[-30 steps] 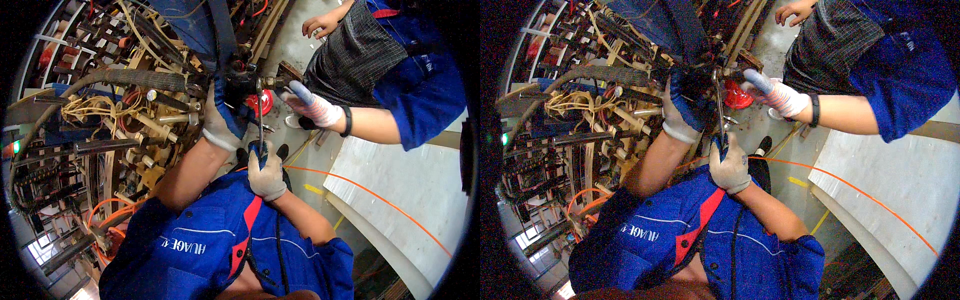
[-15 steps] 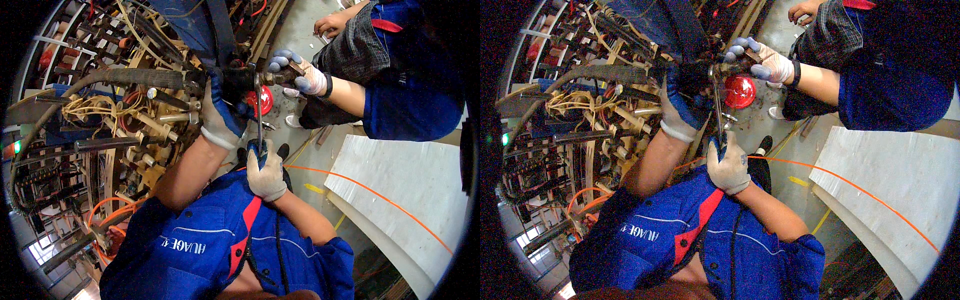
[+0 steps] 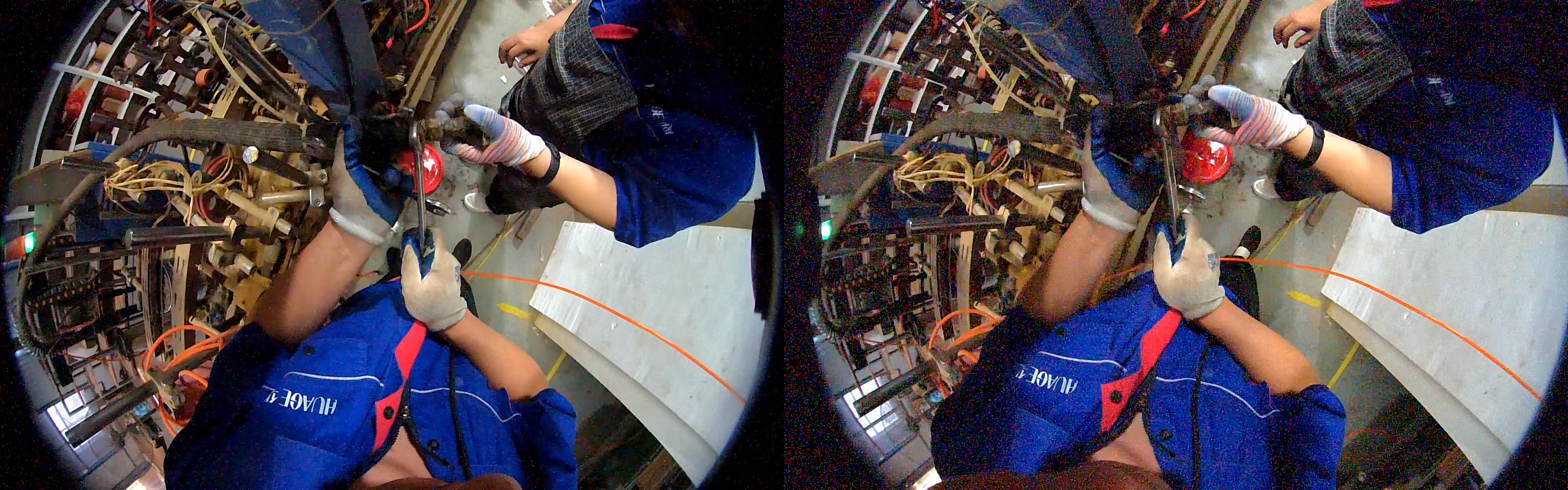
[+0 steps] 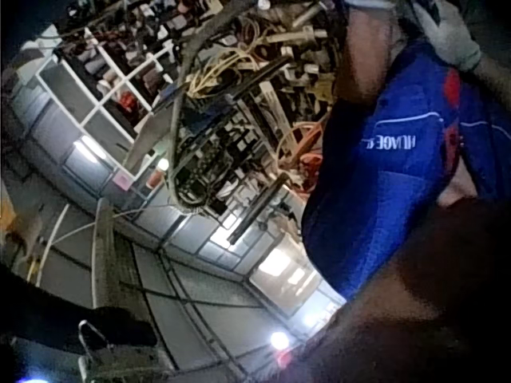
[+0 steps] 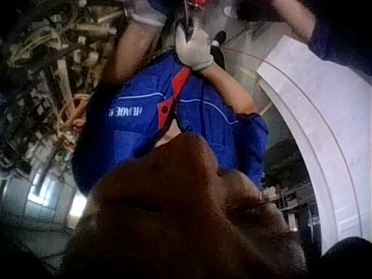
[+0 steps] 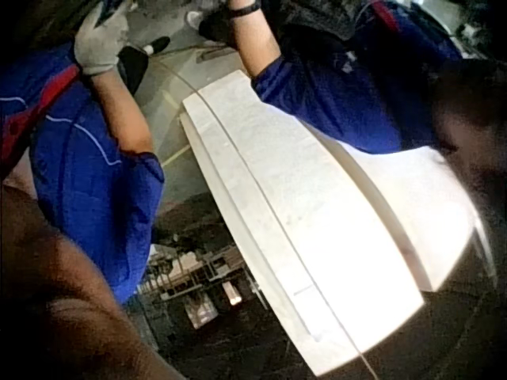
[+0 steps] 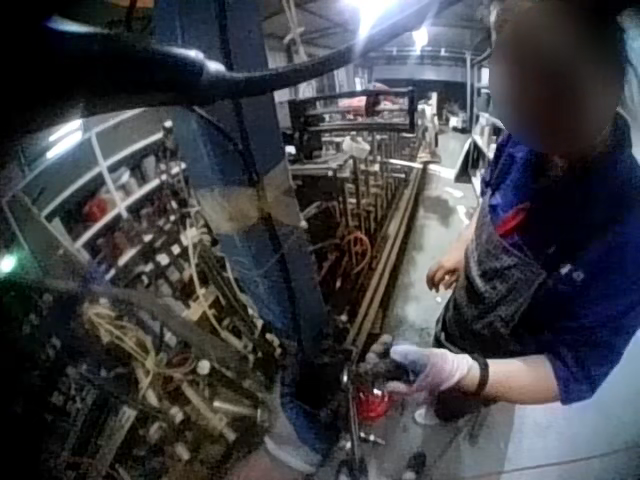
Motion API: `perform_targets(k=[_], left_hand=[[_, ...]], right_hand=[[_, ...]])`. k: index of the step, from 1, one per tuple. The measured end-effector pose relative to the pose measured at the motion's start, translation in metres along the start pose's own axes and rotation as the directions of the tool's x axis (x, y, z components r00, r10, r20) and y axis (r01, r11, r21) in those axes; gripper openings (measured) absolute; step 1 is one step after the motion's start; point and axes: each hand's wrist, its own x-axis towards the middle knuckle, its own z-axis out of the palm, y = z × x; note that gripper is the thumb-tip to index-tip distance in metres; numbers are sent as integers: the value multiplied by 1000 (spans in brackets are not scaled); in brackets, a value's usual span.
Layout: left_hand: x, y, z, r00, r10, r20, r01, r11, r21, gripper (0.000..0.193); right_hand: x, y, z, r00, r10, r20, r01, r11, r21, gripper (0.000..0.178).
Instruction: The person uses a wrench and pliers to loosen and remove a metal component from an industrial machine while another person assists by holding parts.
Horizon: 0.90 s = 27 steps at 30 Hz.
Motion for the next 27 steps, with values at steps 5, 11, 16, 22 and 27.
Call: perform_targets(k=[5,11,16,22,27], left_hand=[[4,1,-17,997,2,71,3,998,-70,42],[4,0,-15,999,12,53,-10,999,-30,42],[-2,-5,-5,989,73,-127,-75,997,-15,45],[4,-4,-33,997,37,66,-35,999,-28,47],[-2,-5,-17,995,74,-73,-75,997,-10,44]], right_hand=[[2,6,2,995,67,68,-70,997,37,41],[4,10,4,997,53,58,-57,996,67,32],[2,5,2,996,69,50,-70,997,24,26],[2,5,2,998,55,43,-56,998,28,23],[1,9,1,987,120,109,-129,989,78,21]])
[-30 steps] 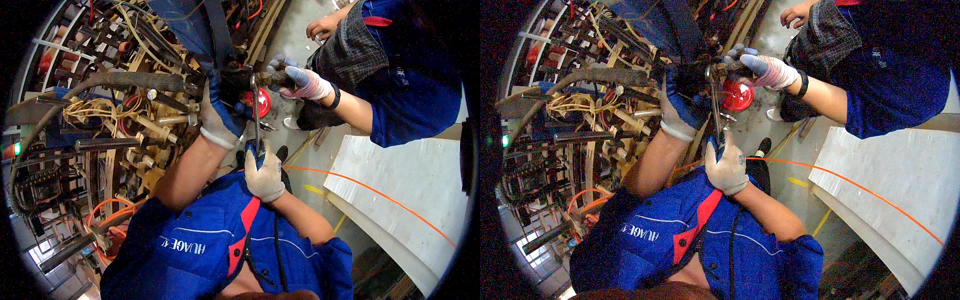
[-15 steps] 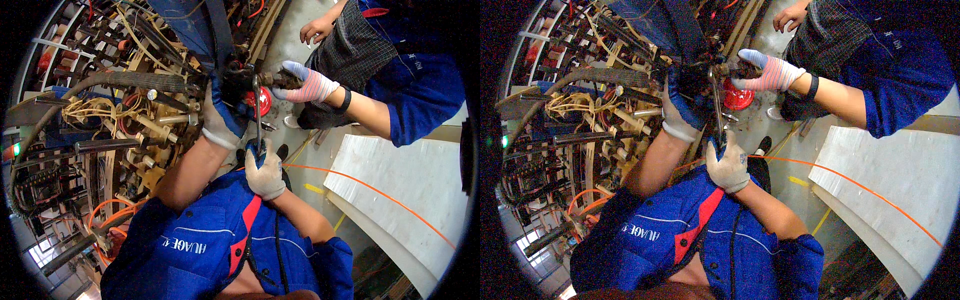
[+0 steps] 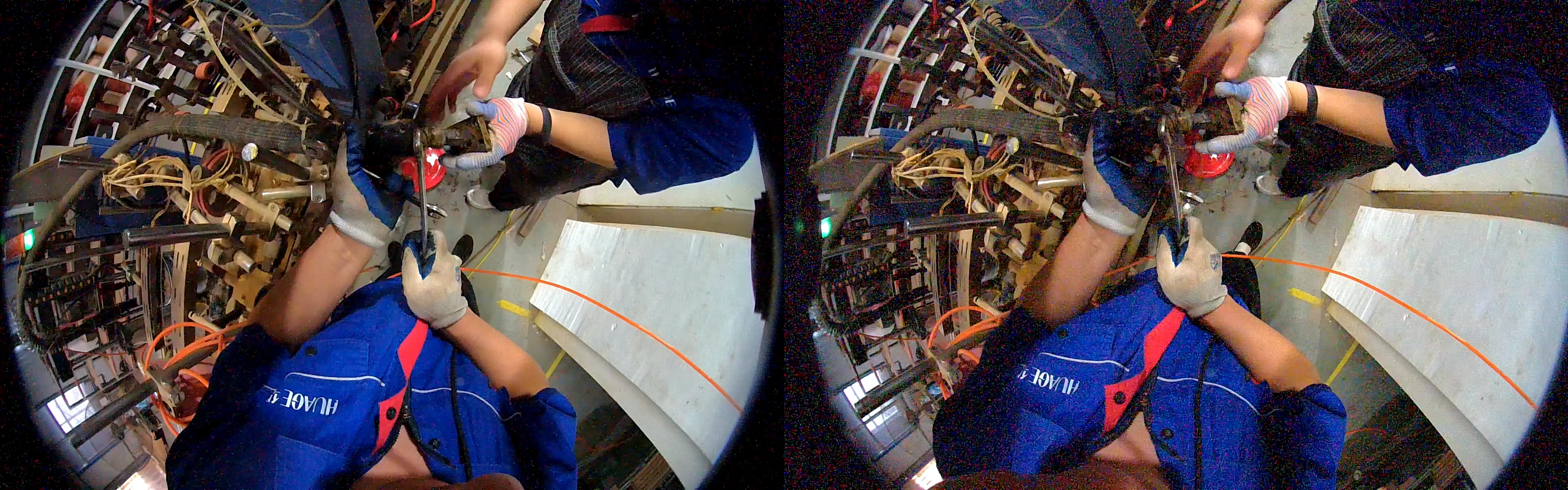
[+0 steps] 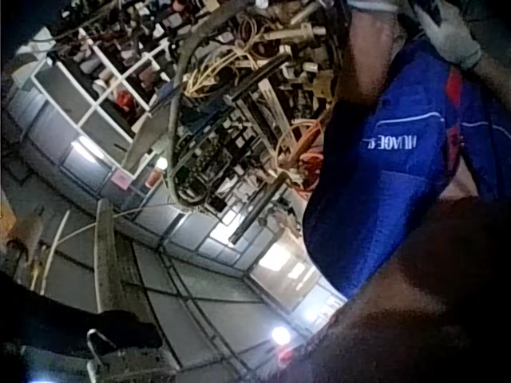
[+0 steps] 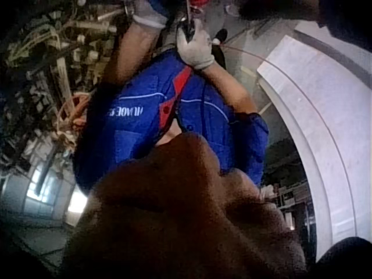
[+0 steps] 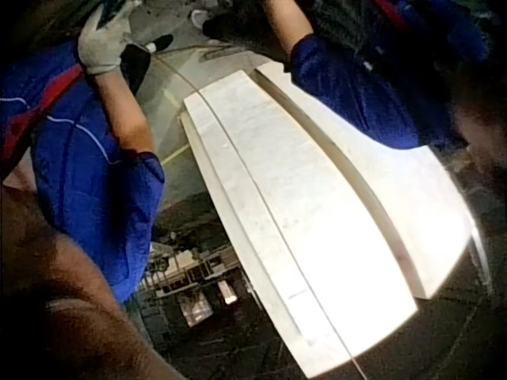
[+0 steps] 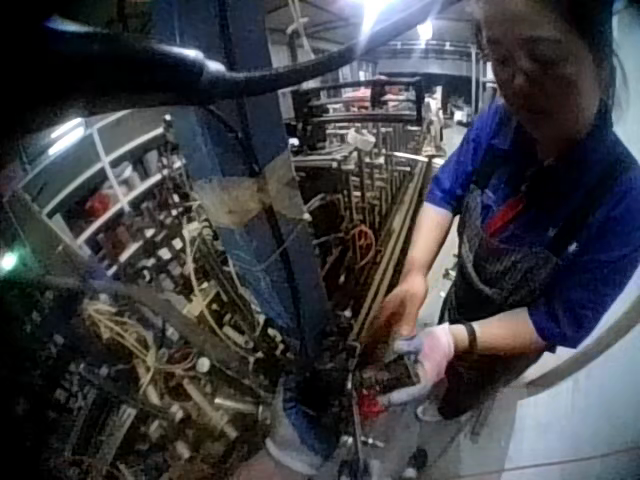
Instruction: The person uses a wrench and pliers to loosen and remove a metal component from an industrial machine while another person assists by holding parts.
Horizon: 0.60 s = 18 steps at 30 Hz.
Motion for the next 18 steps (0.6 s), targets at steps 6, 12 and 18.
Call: perform_targets(k=[6,12,18], left_hand=[[0,2,-5,1000,1,1,-1,999,37,42],[-4,7,-13,993,-59,99,60,998,2,44],[-2,3,-14,996,-35,79,36,999,-9,44]], right_hand=[[-2,1,-1,992,-125,-24,122,987,-100,22],[-7,12,6,993,-110,-40,102,981,-166,37],[-8,16,10,996,-79,-51,72,989,-127,42]])
